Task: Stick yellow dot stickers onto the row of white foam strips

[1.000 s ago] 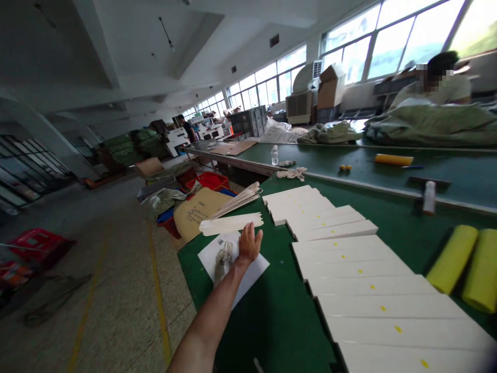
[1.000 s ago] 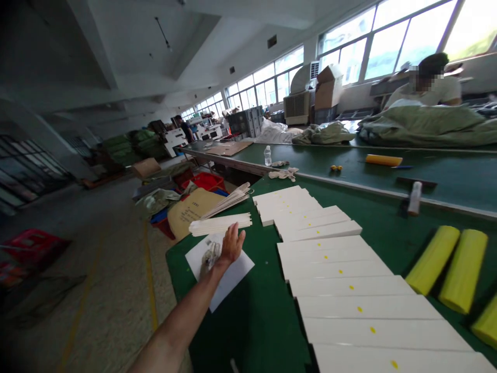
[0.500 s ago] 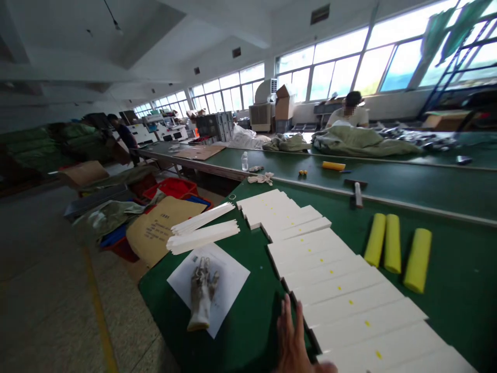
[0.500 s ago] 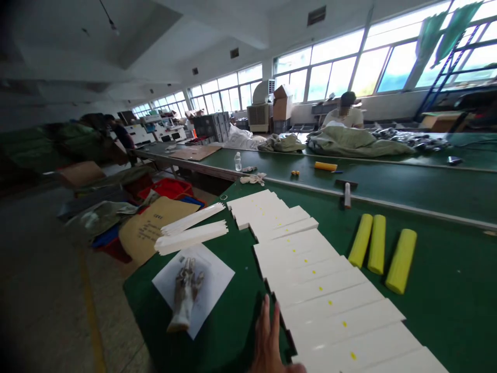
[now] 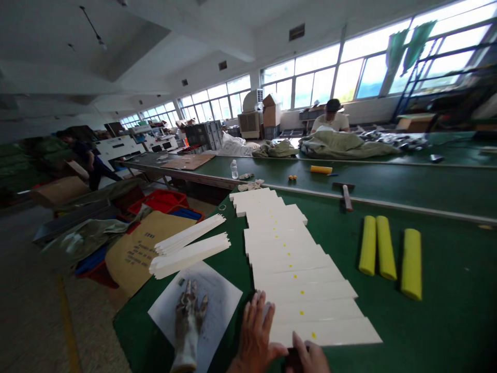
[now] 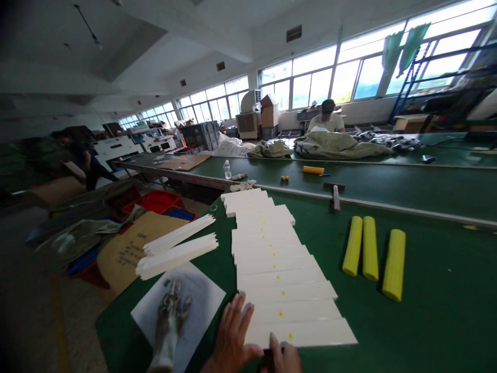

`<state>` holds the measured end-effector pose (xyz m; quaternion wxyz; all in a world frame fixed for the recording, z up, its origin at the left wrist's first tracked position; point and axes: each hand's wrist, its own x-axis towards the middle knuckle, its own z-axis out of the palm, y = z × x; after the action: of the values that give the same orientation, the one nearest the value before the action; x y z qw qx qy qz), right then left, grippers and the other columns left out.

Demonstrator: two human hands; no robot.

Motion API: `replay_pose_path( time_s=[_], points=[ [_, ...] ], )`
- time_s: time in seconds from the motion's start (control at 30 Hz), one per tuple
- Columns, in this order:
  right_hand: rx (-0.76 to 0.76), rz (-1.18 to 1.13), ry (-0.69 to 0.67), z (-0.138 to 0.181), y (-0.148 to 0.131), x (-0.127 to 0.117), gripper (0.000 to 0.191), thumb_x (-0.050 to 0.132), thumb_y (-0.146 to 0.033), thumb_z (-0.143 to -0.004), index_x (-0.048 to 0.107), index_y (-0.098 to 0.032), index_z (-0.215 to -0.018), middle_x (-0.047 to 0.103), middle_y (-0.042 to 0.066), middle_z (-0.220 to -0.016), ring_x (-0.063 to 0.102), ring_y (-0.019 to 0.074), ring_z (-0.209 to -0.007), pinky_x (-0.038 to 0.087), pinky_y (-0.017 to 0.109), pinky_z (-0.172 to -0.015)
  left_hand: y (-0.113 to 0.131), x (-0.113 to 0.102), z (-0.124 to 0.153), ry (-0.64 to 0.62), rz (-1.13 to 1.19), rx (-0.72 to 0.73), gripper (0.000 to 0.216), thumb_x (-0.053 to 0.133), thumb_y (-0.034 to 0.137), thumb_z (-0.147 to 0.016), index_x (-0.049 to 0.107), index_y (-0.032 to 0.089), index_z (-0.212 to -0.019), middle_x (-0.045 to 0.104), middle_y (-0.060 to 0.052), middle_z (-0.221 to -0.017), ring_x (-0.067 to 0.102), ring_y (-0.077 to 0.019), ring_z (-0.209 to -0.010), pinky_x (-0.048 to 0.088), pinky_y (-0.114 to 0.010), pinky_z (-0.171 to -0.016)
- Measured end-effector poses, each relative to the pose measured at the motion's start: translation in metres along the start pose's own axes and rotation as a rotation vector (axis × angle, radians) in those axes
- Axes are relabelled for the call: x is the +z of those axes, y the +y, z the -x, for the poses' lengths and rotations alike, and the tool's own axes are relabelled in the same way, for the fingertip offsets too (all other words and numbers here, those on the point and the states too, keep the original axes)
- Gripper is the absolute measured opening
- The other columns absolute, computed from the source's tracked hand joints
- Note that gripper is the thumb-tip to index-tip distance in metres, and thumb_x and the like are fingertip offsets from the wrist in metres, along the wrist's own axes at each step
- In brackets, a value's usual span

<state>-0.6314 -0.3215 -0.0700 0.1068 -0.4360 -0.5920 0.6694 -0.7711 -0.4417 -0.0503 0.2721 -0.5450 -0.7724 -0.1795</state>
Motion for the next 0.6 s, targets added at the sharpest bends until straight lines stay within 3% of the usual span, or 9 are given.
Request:
replay_pose_path(
  time_s=[0.13, 0.3, 0.4, 0.6],
  points=[
    [0.152, -0.243, -0.058, -0.029, -0.027, 0.042, 0.042, 0.051, -0.054, -0.09, 0.056, -0.013, -0.082, 0.063, 0.009, -0.069, 0.063, 0.0177, -0.051, 0.051, 0.025, -0.042, -0.033, -0.004, -0.025, -0.187, -0.051, -0.154, 0.08, 0.076, 0.06, -0.066, 0.055, 0.027, -0.135, 0.048, -0.01, -0.146, 0.053, -0.0333, -0.127, 0.05, -0.048, -0.1],
    [0.188, -0.396, -0.123, -0.035, -0.049, 0.07, 0.031, 0.058, -0.042, -0.092, 0.051, -0.012, -0.086, 0.063, 0.007, -0.065, 0.06, 0.0138, -0.05, 0.05, 0.021, -0.043, -0.066, -0.007, -0.036, -0.346, -0.026, -0.135, 0.068, 0.075, 0.057, -0.069, 0.06, 0.026, -0.128, 0.06, -0.009, -0.135, 0.057, -0.0315, -0.12, 0.047, -0.052, -0.101],
    [0.189, -0.405, -0.137, -0.024, -0.058, 0.078, 0.032, 0.061, -0.041, -0.09, 0.052, -0.011, -0.085, 0.063, 0.007, -0.065, 0.059, 0.0137, -0.049, 0.048, 0.02, -0.043, -0.075, -0.011, -0.031, -0.364, -0.035, -0.128, 0.059, 0.074, 0.053, -0.071, 0.064, 0.026, -0.123, 0.064, -0.008, -0.129, 0.057, -0.0324, -0.121, 0.047, -0.053, -0.101],
    [0.241, -0.356, -0.15, -0.009, -0.079, 0.086, 0.027, 0.043, -0.031, -0.1, 0.055, -0.009, -0.09, 0.064, 0.009, -0.07, 0.059, 0.012, -0.052, 0.05, 0.02, -0.048, -0.079, -0.019, -0.025, -0.39, 0.054, -0.19, 0.058, 0.063, 0.055, -0.082, 0.057, 0.025, -0.131, 0.059, -0.009, -0.136, 0.048, -0.0303, -0.132, 0.039, -0.056, -0.109]
  ],
)
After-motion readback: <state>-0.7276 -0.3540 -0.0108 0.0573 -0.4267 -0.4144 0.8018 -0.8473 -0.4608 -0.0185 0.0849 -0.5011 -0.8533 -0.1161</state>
